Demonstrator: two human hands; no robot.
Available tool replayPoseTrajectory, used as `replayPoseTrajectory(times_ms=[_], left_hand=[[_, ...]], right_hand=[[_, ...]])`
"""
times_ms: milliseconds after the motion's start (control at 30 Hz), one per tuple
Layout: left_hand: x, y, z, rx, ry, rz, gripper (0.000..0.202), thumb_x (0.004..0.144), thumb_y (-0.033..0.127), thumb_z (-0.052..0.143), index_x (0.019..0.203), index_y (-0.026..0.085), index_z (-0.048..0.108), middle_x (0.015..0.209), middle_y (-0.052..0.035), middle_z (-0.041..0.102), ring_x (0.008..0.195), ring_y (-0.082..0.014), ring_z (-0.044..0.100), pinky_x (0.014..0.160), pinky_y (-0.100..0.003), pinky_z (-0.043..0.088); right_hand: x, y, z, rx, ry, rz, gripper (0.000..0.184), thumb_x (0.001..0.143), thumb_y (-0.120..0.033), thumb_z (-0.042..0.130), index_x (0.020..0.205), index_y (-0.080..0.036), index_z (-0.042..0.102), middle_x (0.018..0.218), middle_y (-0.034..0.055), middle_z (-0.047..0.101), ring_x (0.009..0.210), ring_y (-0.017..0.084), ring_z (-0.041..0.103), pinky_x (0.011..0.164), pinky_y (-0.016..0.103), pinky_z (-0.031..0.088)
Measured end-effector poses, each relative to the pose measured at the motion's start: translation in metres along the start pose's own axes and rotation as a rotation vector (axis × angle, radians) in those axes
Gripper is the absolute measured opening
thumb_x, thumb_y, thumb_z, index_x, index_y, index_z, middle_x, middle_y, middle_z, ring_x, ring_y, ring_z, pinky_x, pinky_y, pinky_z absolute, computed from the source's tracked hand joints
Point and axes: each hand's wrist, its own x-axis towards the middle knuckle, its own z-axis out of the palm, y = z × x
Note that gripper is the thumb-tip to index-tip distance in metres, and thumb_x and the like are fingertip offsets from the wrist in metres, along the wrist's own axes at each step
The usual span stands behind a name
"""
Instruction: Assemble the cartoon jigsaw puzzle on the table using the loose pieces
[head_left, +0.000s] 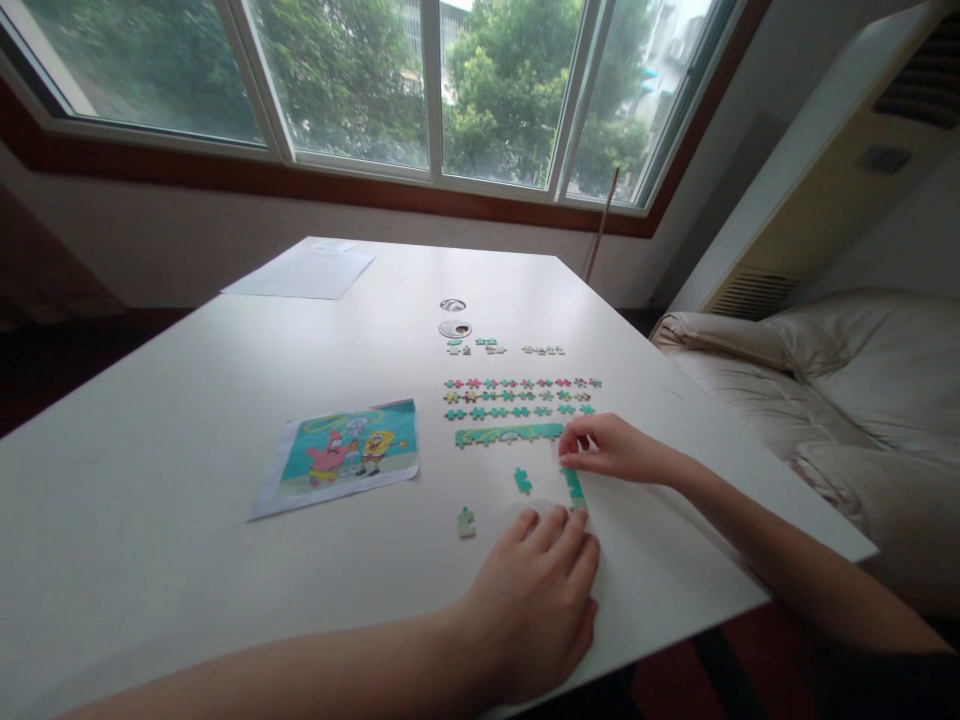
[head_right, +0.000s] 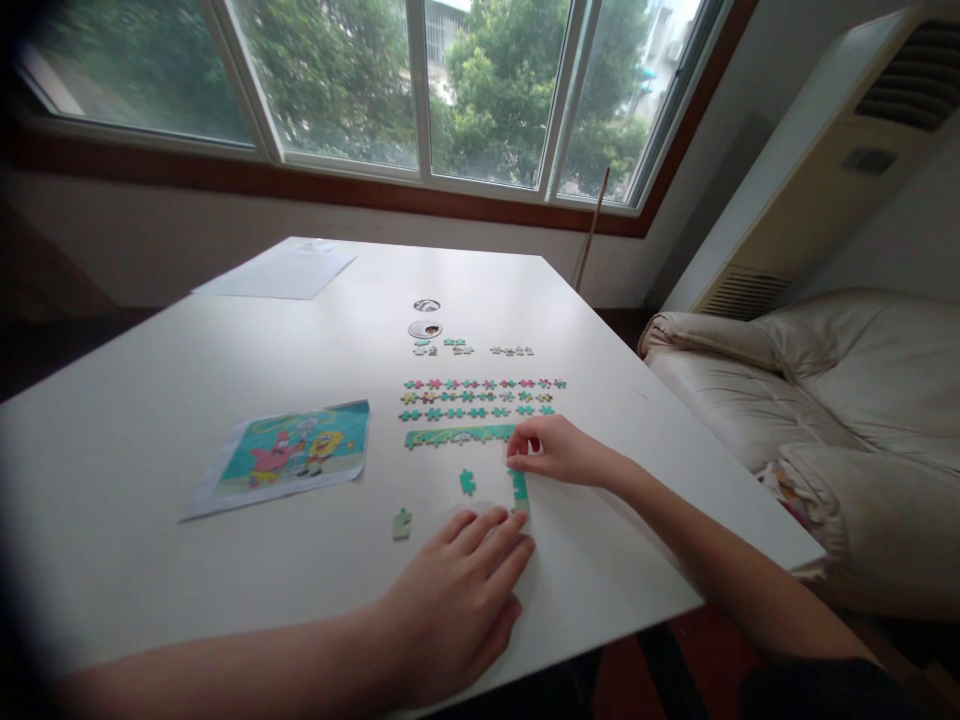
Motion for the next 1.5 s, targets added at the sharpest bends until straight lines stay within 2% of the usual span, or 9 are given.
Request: replayPoseTrajectory(times_ms=[200, 400, 567, 767, 900, 1033, 1267, 1400, 1500], left_hand=[[0.001, 0.000, 0.000, 0.004, 0.008, -0.002, 0.039, 0.088, 0.035, 0.035, 0.118, 0.013, 0.044, 0.129, -0.0131, 0.043, 0.114, -0.0285, 0.039, 0.093, -0.043, 0.031], [0.001, 0.000, 0.000, 0.006, 0.004, 0.001, 0.039, 0.088, 0.035, 0.035, 0.118, 0.013, 0.045, 0.128, -0.0130, 0.043, 0.113, -0.0285, 0.039, 0.092, -0.043, 0.031], [0.001, 0.000, -0.002, 0.006, 0.000, 0.002, 0.038, 0.088, 0.034, 0.035, 0.118, 0.013, 0.045, 0.129, -0.0127, 0.043, 0.112, -0.0280, 0.040, 0.091, -0.042, 0.032], [0.001, -0.001, -0.003, 0.008, -0.012, 0.008, 0.038, 0.087, 0.034, 0.035, 0.117, 0.013, 0.045, 0.129, -0.0125, 0.042, 0.112, -0.0279, 0.040, 0.092, -0.042, 0.032], [0.000, -0.001, -0.002, 0.016, -0.011, 0.008, 0.038, 0.087, 0.034, 0.036, 0.118, 0.013, 0.044, 0.131, -0.0125, 0.042, 0.113, -0.0276, 0.040, 0.092, -0.042, 0.032], [0.000, -0.001, -0.002, 0.023, -0.007, 0.004, 0.038, 0.088, 0.034, 0.036, 0.119, 0.014, 0.044, 0.131, -0.0126, 0.042, 0.113, -0.0270, 0.040, 0.093, -0.042, 0.031], [-0.001, -0.001, -0.001, 0.009, -0.003, 0.000, 0.039, 0.088, 0.034, 0.036, 0.120, 0.014, 0.043, 0.133, -0.0132, 0.040, 0.115, -0.0274, 0.039, 0.094, -0.042, 0.031], [-0.001, -0.002, -0.001, 0.016, 0.004, 0.011, 0.038, 0.088, 0.033, 0.036, 0.120, 0.014, 0.043, 0.133, -0.0136, 0.040, 0.116, -0.0275, 0.039, 0.094, -0.042, 0.031], [-0.001, -0.002, -0.001, 0.012, 0.000, 0.002, 0.038, 0.088, 0.033, 0.036, 0.119, 0.014, 0.044, 0.132, -0.0132, 0.041, 0.115, -0.0276, 0.040, 0.094, -0.042, 0.031]], right_hand=[[0.022, -0.028, 0.006, -0.085, -0.095, -0.193, 0.021, 0.072, -0.030, 0.064, 0.088, -0.017, 0.065, 0.077, 0.0027, 0.058, 0.068, 0.011, 0.052, 0.065, 0.022, 0.040], [0.041, -0.032, 0.011, -0.098, -0.216, -0.216, 0.023, 0.063, -0.022, 0.071, 0.083, -0.016, 0.062, 0.077, 0.0009, 0.055, 0.068, 0.011, 0.048, 0.061, 0.020, 0.038], [0.036, -0.019, -0.002, 0.039, -0.234, -0.184, 0.014, 0.070, -0.025, 0.065, 0.075, -0.015, 0.059, 0.069, -0.0012, 0.055, 0.065, 0.010, 0.047, 0.059, 0.020, 0.037], [0.013, 0.015, -0.030, 0.303, -0.180, -0.020, 0.027, 0.071, -0.039, 0.063, 0.076, -0.014, 0.055, 0.068, -0.0004, 0.054, 0.059, 0.008, 0.046, 0.054, 0.020, 0.036], [0.001, 0.034, -0.039, 0.382, -0.233, 0.074, 0.033, 0.071, -0.041, 0.063, 0.087, -0.013, 0.056, 0.065, -0.0017, 0.053, 0.057, 0.008, 0.047, 0.053, 0.020, 0.036], [-0.003, 0.038, -0.038, 0.247, -0.250, 0.134, 0.033, 0.068, -0.043, 0.064, 0.081, -0.013, 0.060, 0.068, 0.0011, 0.059, 0.061, 0.011, 0.053, 0.055, 0.021, 0.039], [-0.012, 0.031, -0.041, 0.004, -0.272, 0.319, 0.040, 0.068, -0.055, 0.058, 0.067, -0.015, 0.061, 0.055, 0.0024, 0.061, 0.049, 0.012, 0.053, 0.047, 0.022, 0.037], [-0.015, 0.029, -0.046, -0.065, -0.229, 0.250, 0.036, 0.068, -0.051, 0.060, 0.069, -0.015, 0.062, 0.060, 0.0015, 0.060, 0.053, 0.011, 0.051, 0.048, 0.021, 0.035], [-0.015, 0.029, -0.044, -0.103, -0.271, 0.195, 0.030, 0.063, -0.044, 0.066, 0.072, -0.016, 0.062, 0.061, -0.0004, 0.058, 0.056, 0.011, 0.050, 0.050, 0.021, 0.035]])
